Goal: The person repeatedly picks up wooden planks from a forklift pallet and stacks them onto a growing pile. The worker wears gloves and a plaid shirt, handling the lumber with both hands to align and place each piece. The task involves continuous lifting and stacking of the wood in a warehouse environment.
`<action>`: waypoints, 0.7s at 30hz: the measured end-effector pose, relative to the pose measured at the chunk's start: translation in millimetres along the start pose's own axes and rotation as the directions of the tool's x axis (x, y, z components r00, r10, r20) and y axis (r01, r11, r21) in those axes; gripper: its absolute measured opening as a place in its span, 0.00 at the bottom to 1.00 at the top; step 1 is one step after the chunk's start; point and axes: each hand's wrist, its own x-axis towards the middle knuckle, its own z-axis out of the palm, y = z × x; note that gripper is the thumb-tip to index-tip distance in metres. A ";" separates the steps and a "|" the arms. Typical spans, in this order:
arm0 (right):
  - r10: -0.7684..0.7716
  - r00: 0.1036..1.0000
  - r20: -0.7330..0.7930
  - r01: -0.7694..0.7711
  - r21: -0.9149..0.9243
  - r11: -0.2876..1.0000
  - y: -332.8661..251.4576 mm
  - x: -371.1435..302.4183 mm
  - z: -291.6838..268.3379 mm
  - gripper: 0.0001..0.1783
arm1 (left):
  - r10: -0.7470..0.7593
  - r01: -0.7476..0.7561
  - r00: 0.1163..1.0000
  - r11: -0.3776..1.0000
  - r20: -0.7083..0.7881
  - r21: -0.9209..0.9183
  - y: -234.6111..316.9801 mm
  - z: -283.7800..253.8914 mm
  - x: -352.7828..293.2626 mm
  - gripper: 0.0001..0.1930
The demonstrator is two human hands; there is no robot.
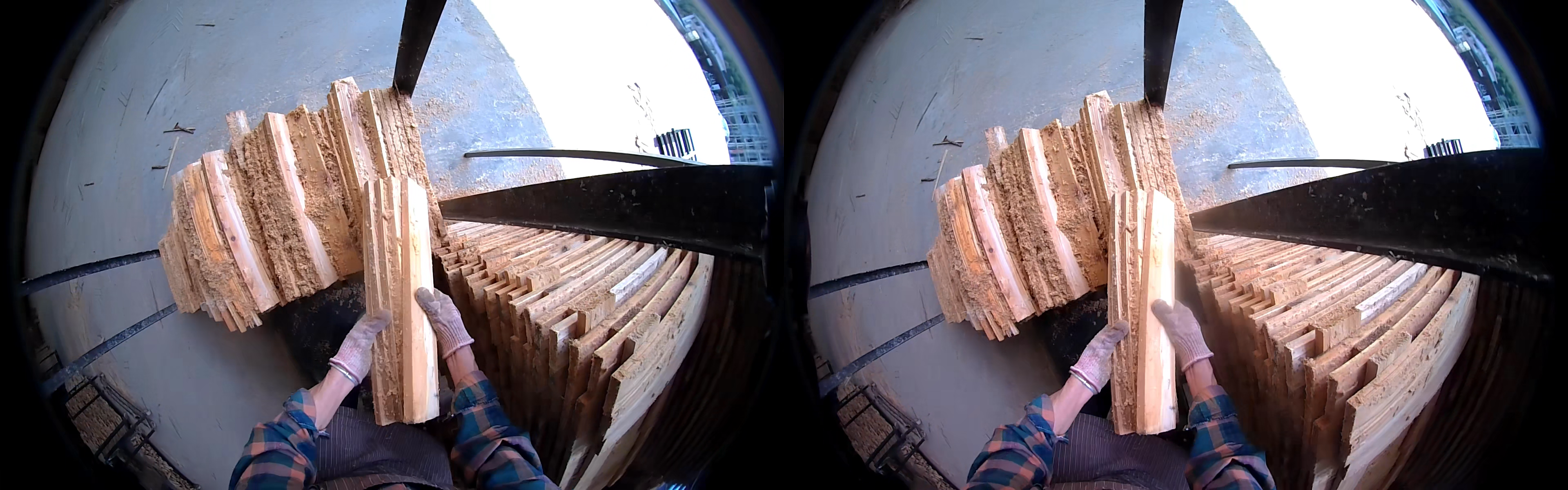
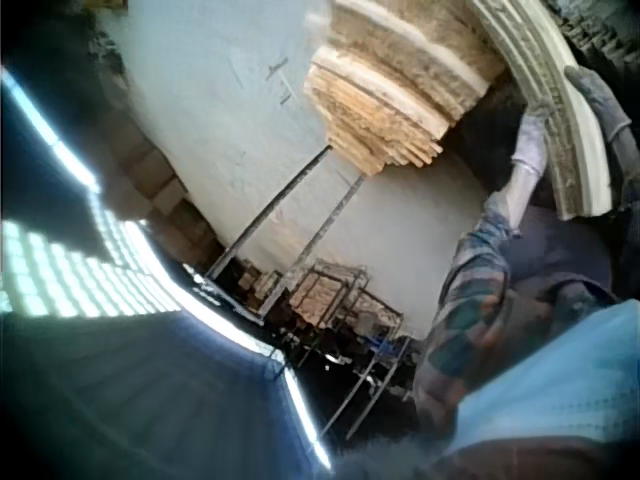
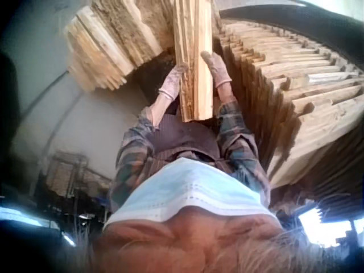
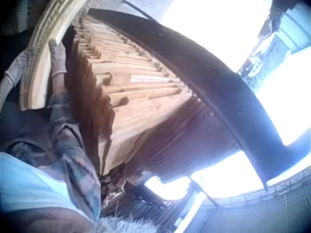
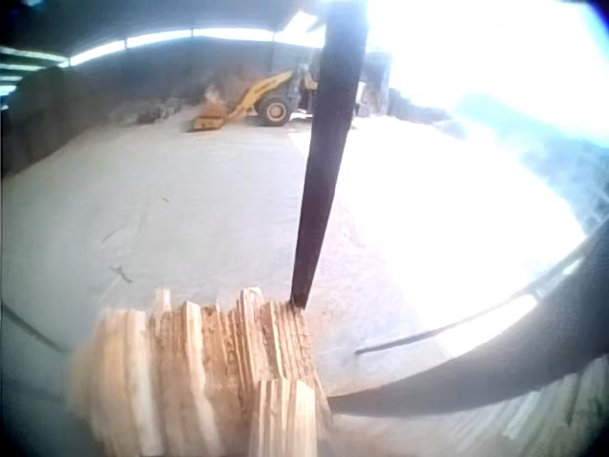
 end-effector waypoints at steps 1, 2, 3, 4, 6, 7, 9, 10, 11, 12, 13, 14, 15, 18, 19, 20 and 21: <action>0.050 0.997 0.060 -0.057 0.113 0.992 -27.5 -31.6 5.5 0.32 | -0.233 0.215 0.972 0.942 -0.043 -0.257 0.7 2.7 -16.1 0.21; 0.038 0.994 0.105 -0.061 0.227 0.972 -42.5 -63.5 5.2 0.33 | -0.255 0.240 0.966 0.944 -0.039 -0.226 38.8 34.4 -47.1 0.19; 0.014 0.989 0.145 -0.063 0.340 0.938 -43.7 -89.8 7.2 0.35 | -0.227 0.203 0.971 0.949 -0.076 -0.240 23.6 30.1 -68.0 0.18; -0.035 0.973 0.227 -0.052 0.366 0.929 -33.0 -104.1 13.2 0.37 | -0.191 0.159 0.976 0.955 -0.108 -0.250 0.2 14.0 -97.0 0.17; -0.127 0.953 0.276 -0.022 0.480 0.877 -18.9 -145.8 15.6 0.40 | -0.151 0.121 0.979 0.971 -0.139 -0.205 -4.9 15.7 -147.5 0.24; -0.185 0.937 0.297 -0.005 0.541 0.841 -17.4 -165.6 14.8 0.41 | -0.122 0.103 0.988 0.978 -0.095 -0.184 16.8 44.1 -172.5 0.26; -0.345 0.903 0.255 0.185 0.495 0.849 -17.3 -192.3 9.2 0.47 | 0.014 -0.016 1.000 0.995 -0.022 -0.095 15.7 56.4 -205.8 0.30; -0.388 0.895 0.222 0.234 0.506 0.830 -24.3 -212.8 -3.7 0.49 | 0.036 -0.024 0.998 0.981 0.057 -0.192 3.2 35.7 -213.5 0.29; -0.435 0.879 0.196 0.284 0.516 0.808 -31.9 -241.2 -15.2 0.51 | 0.112 -0.105 0.989 0.991 0.092 -0.086 5.4 57.8 -225.4 0.28; -0.494 0.859 0.132 0.340 0.575 0.744 -39.2 -272.7 -29.8 0.54 | 0.190 -0.193 0.974 0.981 0.121 0.016 11.6 85.0 -249.0 0.27; -0.573 0.817 0.059 0.459 0.534 0.710 -37.8 -295.9 -48.3 0.54 | 0.265 -0.283 0.953 0.952 0.147 0.115 16.0 107.7 -271.7 0.26; -0.602 0.799 0.003 0.510 0.527 0.680 -38.0 -325.8 -69.3 0.54 | 0.225 -0.237 0.956 0.971 0.190 0.038 17.5 125.8 -285.2 0.25; -0.624 0.780 -0.052 0.556 0.516 0.652 -38.3 -357.9 -93.9 0.54 | 0.180 -0.177 0.956 0.984 0.233 -0.037 15.9 145.4 -295.5 0.24; -0.654 0.712 -0.256 0.674 0.509 0.535 -25.1 -433.7 -159.8 0.50 | 0.152 -0.266 0.890 0.939 0.429 0.220 10.2 211.6 -311.2 0.21; -0.658 0.691 -0.298 0.699 0.507 0.504 -22.7 -451.8 -181.3 0.46 | 0.105 -0.349 0.847 0.848 0.521 0.398 17.4 247.5 -322.6 0.21; -0.626 0.663 -0.411 0.747 0.423 0.513 -16.4 -482.3 -194.7 0.42 | 0.059 -0.246 0.777 0.945 0.627 0.216 10.0 265.0 -317.0 0.24; -0.589 0.641 -0.491 0.762 0.322 0.561 -12.2 -503.9 -216.1 0.38 | -0.020 -0.243 0.740 0.924 0.672 0.295 7.7 296.0 -307.9 0.24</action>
